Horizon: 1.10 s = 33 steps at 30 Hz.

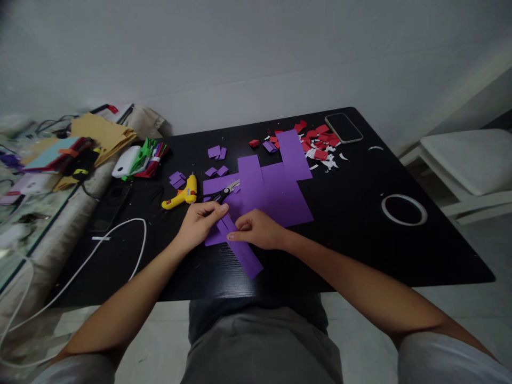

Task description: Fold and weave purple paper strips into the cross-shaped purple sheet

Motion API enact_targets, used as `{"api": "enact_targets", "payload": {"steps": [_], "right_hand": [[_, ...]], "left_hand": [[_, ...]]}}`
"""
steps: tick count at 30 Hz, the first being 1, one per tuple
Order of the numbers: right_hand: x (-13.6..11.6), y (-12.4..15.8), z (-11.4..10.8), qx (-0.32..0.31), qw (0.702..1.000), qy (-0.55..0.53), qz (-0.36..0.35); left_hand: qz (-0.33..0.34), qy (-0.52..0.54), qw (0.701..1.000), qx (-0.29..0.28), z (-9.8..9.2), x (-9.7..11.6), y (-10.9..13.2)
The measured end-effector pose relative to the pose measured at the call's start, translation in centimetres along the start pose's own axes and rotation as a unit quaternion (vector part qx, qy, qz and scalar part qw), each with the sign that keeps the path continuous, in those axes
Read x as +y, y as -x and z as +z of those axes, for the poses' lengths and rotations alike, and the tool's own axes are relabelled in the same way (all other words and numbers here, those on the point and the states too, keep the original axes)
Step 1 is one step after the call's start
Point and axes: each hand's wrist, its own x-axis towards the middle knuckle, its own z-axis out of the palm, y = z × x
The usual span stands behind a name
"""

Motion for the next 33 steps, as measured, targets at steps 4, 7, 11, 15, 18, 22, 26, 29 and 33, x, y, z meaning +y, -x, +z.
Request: {"api": "enact_targets", "payload": {"steps": [4,7,11,15,18,22,26,29,33], "right_hand": [[-0.17,0.04,0.01,0.005,1.0,-0.003,0.002],[-0.12,0.03,-0.02,0.01,1.0,-0.009,0.006],[0.14,-0.06,-0.05,0.017,1.0,-0.014,0.011],[0.34,-0.12,-0.07,0.033,0.999,-0.013,0.01],[0.39,-0.1,-0.09,0.027,0.999,-0.02,0.013],[0.49,-0.1,-0.15,0.022,1.0,-0.006,0.009],[0.59,-0.1,-0.2,0.023,1.0,0.009,0.012],[0.59,-0.08,-0.25,0.02,1.0,0.016,0.01],[0.48,-0.08,-0.39,0.02,0.999,0.026,0.004]], "left_hand": [[0.0,-0.001,1.0,0.002,0.0,0.15,0.1],[0.002,0.008,1.0,0.001,-0.08,0.29,0.03],[-0.013,0.024,0.999,-0.025,-0.28,0.26,-0.1],[-0.038,0.047,0.996,-0.071,-0.4,0.23,-0.06],[-0.046,0.052,0.991,-0.111,-0.43,0.29,0.01],[-0.023,0.028,0.994,-0.108,-0.42,0.22,0.0],[0.004,0.018,0.998,-0.066,-0.23,-0.04,-0.06],[0.004,0.036,0.998,-0.051,0.02,-0.21,-0.08],[0.003,0.057,0.998,-0.028,0.33,-0.3,-0.05]]}}
